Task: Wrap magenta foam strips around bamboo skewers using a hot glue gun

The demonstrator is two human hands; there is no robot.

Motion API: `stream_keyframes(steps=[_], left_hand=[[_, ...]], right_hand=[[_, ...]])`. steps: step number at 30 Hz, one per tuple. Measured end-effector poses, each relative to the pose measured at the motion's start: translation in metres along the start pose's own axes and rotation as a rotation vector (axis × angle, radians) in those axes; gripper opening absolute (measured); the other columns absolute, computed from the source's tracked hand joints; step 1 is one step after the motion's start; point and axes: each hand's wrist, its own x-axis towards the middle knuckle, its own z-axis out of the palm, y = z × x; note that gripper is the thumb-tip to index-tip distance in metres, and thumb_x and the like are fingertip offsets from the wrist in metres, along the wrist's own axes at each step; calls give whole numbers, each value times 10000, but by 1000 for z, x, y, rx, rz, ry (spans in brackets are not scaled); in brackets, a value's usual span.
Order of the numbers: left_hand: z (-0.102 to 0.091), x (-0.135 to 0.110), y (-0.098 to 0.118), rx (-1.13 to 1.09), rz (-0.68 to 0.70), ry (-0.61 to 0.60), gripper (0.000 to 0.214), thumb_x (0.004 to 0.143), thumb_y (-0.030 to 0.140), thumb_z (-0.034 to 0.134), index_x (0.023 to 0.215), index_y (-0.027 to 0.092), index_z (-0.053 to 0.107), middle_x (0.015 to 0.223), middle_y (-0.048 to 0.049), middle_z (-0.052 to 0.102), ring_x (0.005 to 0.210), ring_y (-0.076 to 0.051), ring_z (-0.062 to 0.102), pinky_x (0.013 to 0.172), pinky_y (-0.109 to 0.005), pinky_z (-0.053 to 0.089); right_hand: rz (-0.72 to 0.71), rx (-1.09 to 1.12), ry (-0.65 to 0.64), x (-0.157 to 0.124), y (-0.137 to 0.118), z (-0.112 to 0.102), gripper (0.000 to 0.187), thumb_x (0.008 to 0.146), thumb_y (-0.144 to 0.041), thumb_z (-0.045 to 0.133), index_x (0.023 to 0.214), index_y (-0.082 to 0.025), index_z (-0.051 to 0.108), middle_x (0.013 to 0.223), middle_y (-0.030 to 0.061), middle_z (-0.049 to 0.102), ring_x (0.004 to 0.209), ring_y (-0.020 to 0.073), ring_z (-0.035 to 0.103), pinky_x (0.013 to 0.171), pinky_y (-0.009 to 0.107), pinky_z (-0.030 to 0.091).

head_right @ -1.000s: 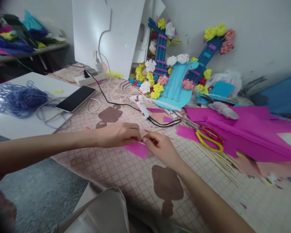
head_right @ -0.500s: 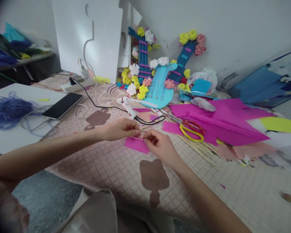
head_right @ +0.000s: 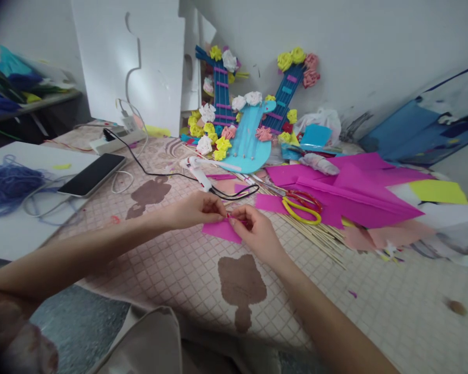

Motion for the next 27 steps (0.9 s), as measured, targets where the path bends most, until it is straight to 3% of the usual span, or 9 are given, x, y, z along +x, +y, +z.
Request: stream_keyframes(steps=[5,14,21,27], left_hand=[[2,-1,-1,44,23,9,103,683,74,617,776,111,641,724,-13,659,661,-100,589,605,-203,446],[3,2,-4,-126,5,68,116,655,24,620,746,96,624,685,3,644,611,-64,563,594,-183,433],[4,2,-7,-132,21,144,125,636,39,631,742,105,634,685,-3,649,610,-70,574,555,-170,434],[6,3,-9,-137,26,142,139,631,45,632,759,99,635,694,-8,648,603,-70,568,557,-176,431]], right_hand=[[-3,-15,29,1,0,-1,115,807,-292,593,862,-192,608,809,35,639,747,175,588,659,302,443],[-3,54,111,2,5,0,127,774,-289,612,860,-197,596,767,10,615,668,145,547,614,281,427],[70,189,133,3,12,2,189,772,-347,637,894,-210,593,778,1,603,679,140,531,609,265,424],[66,200,192,4,19,2,158,781,-344,642,854,-208,610,753,-8,584,682,138,506,618,257,403]])
